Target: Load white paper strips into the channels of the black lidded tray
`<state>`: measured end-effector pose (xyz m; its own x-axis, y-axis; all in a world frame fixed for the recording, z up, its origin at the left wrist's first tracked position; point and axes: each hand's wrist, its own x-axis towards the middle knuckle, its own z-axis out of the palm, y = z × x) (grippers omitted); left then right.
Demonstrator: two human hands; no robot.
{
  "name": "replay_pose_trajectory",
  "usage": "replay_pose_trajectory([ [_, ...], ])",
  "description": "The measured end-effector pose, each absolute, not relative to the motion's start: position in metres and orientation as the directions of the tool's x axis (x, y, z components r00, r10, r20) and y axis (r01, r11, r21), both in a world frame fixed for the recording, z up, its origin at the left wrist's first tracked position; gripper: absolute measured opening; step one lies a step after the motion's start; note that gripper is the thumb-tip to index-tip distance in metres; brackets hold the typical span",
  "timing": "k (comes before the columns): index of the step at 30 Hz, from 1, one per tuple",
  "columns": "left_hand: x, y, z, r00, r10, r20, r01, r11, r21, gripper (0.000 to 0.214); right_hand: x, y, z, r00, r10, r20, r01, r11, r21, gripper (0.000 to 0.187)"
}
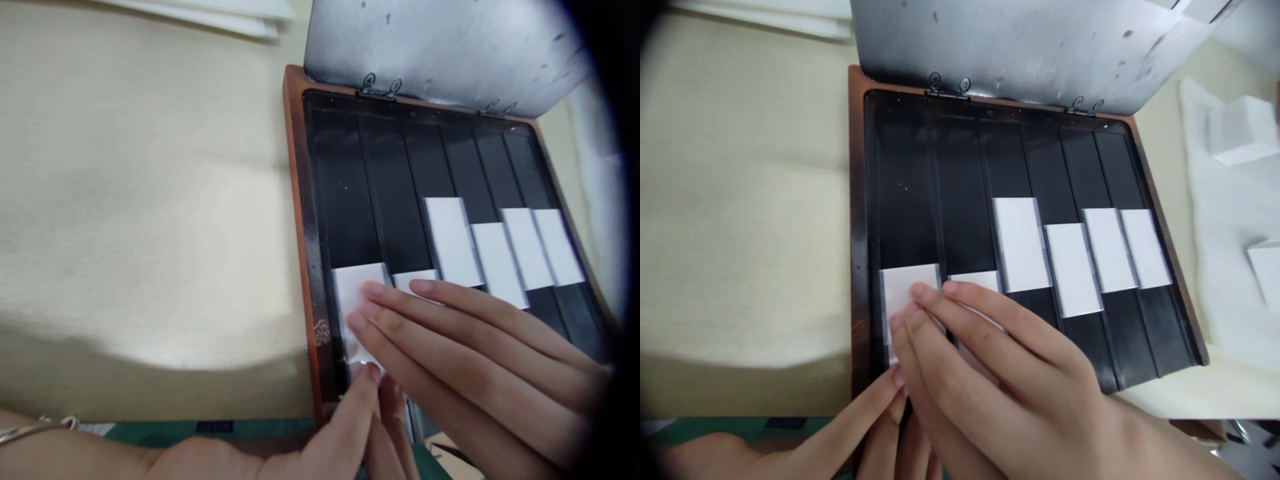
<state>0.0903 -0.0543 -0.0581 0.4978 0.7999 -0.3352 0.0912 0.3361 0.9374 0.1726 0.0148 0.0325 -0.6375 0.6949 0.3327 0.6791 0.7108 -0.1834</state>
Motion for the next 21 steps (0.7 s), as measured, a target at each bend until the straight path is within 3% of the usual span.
replay_pose_trajectory([
  [4, 0.099, -0.057, -0.051, 0.594, 0.541, -0.595, -0.166, 0.806, 0.568, 0.041, 0.174, 0.017, 0.034, -0.649, 0.678, 0.346, 0.665, 0.726, -0.174, 0.024],
  [6, 0.097, -0.058, -0.048, 0.619, 0.430, -0.657, -0.245, 0.901, 0.358, 0.035, 0.176, 0.020, 0.035, -0.709, 0.626, 0.326, 0.614, 0.775, -0.151, 0.026],
  [8, 0.090, -0.059, -0.047, 0.627, 0.392, -0.673, -0.295, 0.919, 0.260, 0.030, 0.178, 0.022, 0.036, -0.748, 0.591, 0.303, 0.576, 0.804, -0.146, 0.027],
  [11, 0.074, -0.056, -0.045, 0.620, 0.506, -0.599, -0.346, 0.862, 0.370, 0.032, 0.180, 0.022, 0.036, -0.738, 0.596, 0.317, 0.582, 0.800, -0.147, 0.028],
  [15, 0.045, -0.042, -0.037, 0.656, 0.683, -0.322, -0.371, 0.663, 0.650, 0.045, 0.183, 0.019, 0.035, -0.753, 0.578, 0.315, 0.567, 0.813, -0.135, 0.027],
  [18, 0.016, -0.027, -0.027, 0.722, 0.683, -0.111, -0.349, 0.497, 0.794, 0.034, 0.186, 0.018, 0.037, -0.772, 0.574, 0.273, 0.559, 0.817, -0.140, 0.028],
  [21, -0.012, -0.013, -0.015, 0.764, 0.645, -0.006, -0.309, 0.374, 0.875, 0.035, 0.189, 0.016, 0.037, -0.753, 0.599, 0.270, 0.565, 0.800, -0.199, 0.029],
])
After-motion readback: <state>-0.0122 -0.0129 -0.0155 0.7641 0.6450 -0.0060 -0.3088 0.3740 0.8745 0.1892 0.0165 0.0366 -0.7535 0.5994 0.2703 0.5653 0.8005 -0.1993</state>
